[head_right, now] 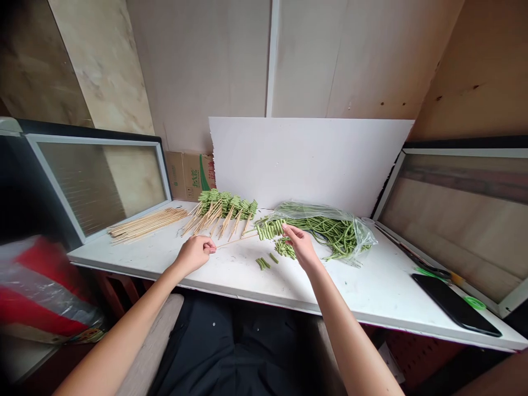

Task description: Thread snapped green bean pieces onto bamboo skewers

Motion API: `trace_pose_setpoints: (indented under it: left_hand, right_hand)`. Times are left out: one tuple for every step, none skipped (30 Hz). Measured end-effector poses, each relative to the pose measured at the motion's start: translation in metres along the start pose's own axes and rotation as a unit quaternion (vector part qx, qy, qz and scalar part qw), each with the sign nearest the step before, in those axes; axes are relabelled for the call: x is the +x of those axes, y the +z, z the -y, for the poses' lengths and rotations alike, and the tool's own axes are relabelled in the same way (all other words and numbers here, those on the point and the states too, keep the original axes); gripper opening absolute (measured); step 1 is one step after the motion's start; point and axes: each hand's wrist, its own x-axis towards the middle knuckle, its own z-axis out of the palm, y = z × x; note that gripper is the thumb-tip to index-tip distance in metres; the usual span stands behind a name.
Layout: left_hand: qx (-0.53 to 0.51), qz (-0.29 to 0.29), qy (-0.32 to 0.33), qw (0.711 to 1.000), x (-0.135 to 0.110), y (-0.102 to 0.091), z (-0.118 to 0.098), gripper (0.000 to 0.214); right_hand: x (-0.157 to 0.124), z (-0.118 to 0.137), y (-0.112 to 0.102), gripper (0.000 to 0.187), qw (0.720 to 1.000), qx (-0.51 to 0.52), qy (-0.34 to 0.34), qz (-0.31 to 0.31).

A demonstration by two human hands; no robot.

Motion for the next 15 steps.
trace_pose_setpoints:
  left_hand:
    - [-0.01,-0.006,-0.012,1.0,0.001,0.002,0.003,0.021]
    - [-0.022,-0.015,-0.022,0.999,0.003,0.004,0.007,0.019]
    - [-0.037,-0.027,-0.03,0.998,0.005,0.005,0.011,0.018]
    - [-0.055,-0.043,-0.039,0.997,0.007,0.006,0.017,0.016]
    - [-0.076,-0.058,-0.047,0.994,0.01,0.006,0.023,0.015]
    - [-0.1,-0.073,-0.055,0.991,0.013,0.005,0.029,0.013]
    - [-0.122,-0.086,-0.066,0.987,0.016,0.002,0.036,0.012]
    - [-0.137,-0.096,-0.079,0.983,0.019,-0.002,0.044,0.012]
    - [-0.142,-0.106,-0.098,0.979,0.023,-0.007,0.052,0.012]
    - [-0.139,-0.115,-0.118,0.976,0.026,-0.013,0.06,0.014]
    - [-0.131,-0.121,-0.142,0.974,0.03,-0.021,0.069,0.018]
    - [-0.112,-0.13,-0.171,0.97,0.034,-0.029,0.076,0.02]
    - [-0.097,-0.138,-0.189,0.967,0.039,-0.038,0.084,0.023]
    - [-0.083,-0.146,-0.203,0.965,0.044,-0.046,0.09,0.024]
    - [-0.067,-0.152,-0.215,0.962,0.05,-0.054,0.095,0.024]
  right_hand:
    - [0.0,-0.002,0.0,0.057,1.0,-0.007,-0.003,0.008]
    - [0.0,-0.003,0.0,0.057,1.0,-0.014,-0.007,0.016]
    - [0.0,-0.004,0.0,0.055,0.999,-0.021,-0.009,0.022]
    - [0.0,-0.005,0.0,0.053,0.999,-0.025,-0.011,0.026]
    - [0.0,-0.006,0.001,0.053,0.999,-0.027,-0.01,0.027]
    - [0.001,-0.008,0.001,0.054,0.999,-0.026,-0.008,0.024]
    - [0.001,-0.009,0.002,0.055,1.0,-0.024,-0.005,0.019]
    - [0.001,-0.01,0.003,0.057,1.0,-0.019,-0.002,0.015]
    - [0.002,-0.011,0.004,0.058,1.0,-0.015,0.001,0.012]
    - [0.002,-0.013,0.005,0.059,1.0,-0.01,0.004,0.012]
    - [0.002,-0.015,0.006,0.06,1.0,-0.007,0.007,0.014]
    - [0.002,-0.017,0.008,0.059,1.0,-0.004,0.01,0.019]
    - [0.001,-0.019,0.009,0.059,1.0,-0.004,0.013,0.024]
    - [0.0,-0.021,0.011,0.059,0.999,-0.005,0.016,0.029]
    - [-0.001,-0.022,0.013,0.059,0.999,-0.008,0.019,0.035]
